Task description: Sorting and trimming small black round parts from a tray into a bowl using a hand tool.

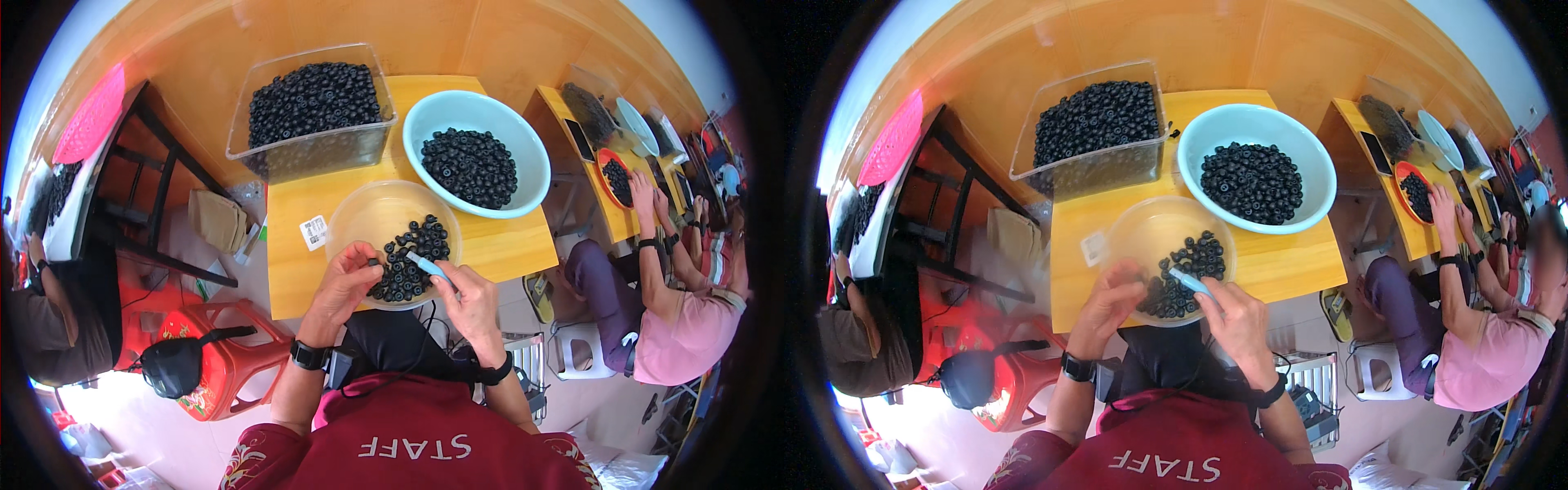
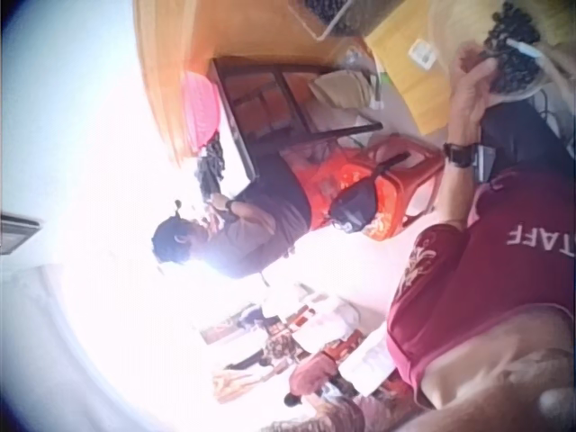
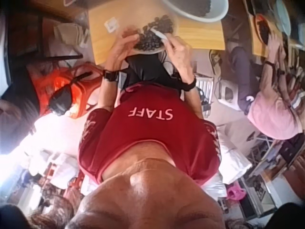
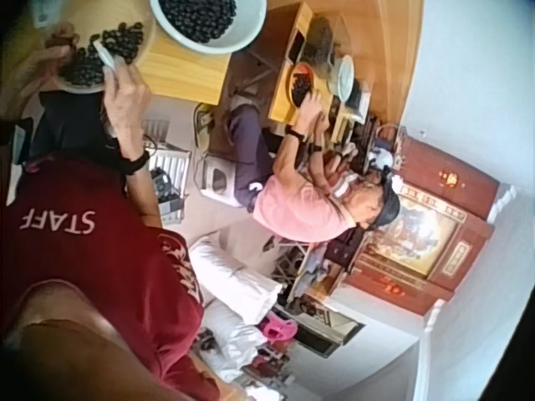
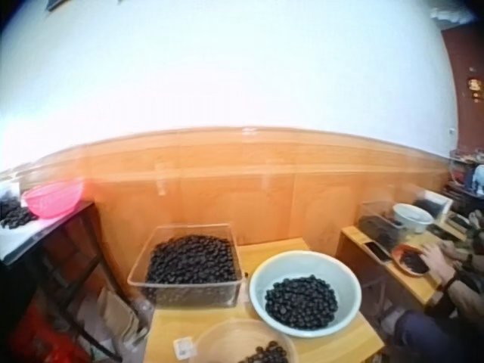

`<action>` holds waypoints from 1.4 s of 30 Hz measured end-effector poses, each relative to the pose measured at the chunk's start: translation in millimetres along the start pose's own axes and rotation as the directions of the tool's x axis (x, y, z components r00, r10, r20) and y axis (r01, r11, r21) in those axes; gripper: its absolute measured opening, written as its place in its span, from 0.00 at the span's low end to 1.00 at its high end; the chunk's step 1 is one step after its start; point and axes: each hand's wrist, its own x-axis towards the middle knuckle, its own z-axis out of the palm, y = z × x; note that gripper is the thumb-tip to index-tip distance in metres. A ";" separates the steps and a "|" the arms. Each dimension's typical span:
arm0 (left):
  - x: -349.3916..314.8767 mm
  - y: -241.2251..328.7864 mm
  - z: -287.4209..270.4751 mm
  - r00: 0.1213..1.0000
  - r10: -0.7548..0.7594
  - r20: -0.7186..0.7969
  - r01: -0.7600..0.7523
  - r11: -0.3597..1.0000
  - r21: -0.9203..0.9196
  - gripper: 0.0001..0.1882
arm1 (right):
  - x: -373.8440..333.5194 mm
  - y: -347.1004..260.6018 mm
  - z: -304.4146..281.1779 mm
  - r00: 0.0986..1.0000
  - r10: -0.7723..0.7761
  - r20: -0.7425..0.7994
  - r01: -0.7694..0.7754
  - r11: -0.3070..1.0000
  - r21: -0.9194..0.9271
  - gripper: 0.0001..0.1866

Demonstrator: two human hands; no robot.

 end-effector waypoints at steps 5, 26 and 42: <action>26.8 16.6 1.7 0.998 -0.032 0.044 0.026 0.990 0.139 0.08 | -8.4 3.9 -0.7 1.000 0.025 0.007 -0.025 1.000 0.014 0.10; 85.0 26.7 -8.7 0.998 0.021 0.064 -0.068 0.278 0.958 0.11 | -31.8 30.0 -7.7 0.990 0.143 0.012 -0.144 0.986 0.086 0.08; 83.7 -7.9 -25.9 0.985 0.045 0.169 -0.169 0.008 0.986 0.09 | -35.4 16.6 -6.7 0.989 0.150 0.013 -0.150 0.986 0.077 0.08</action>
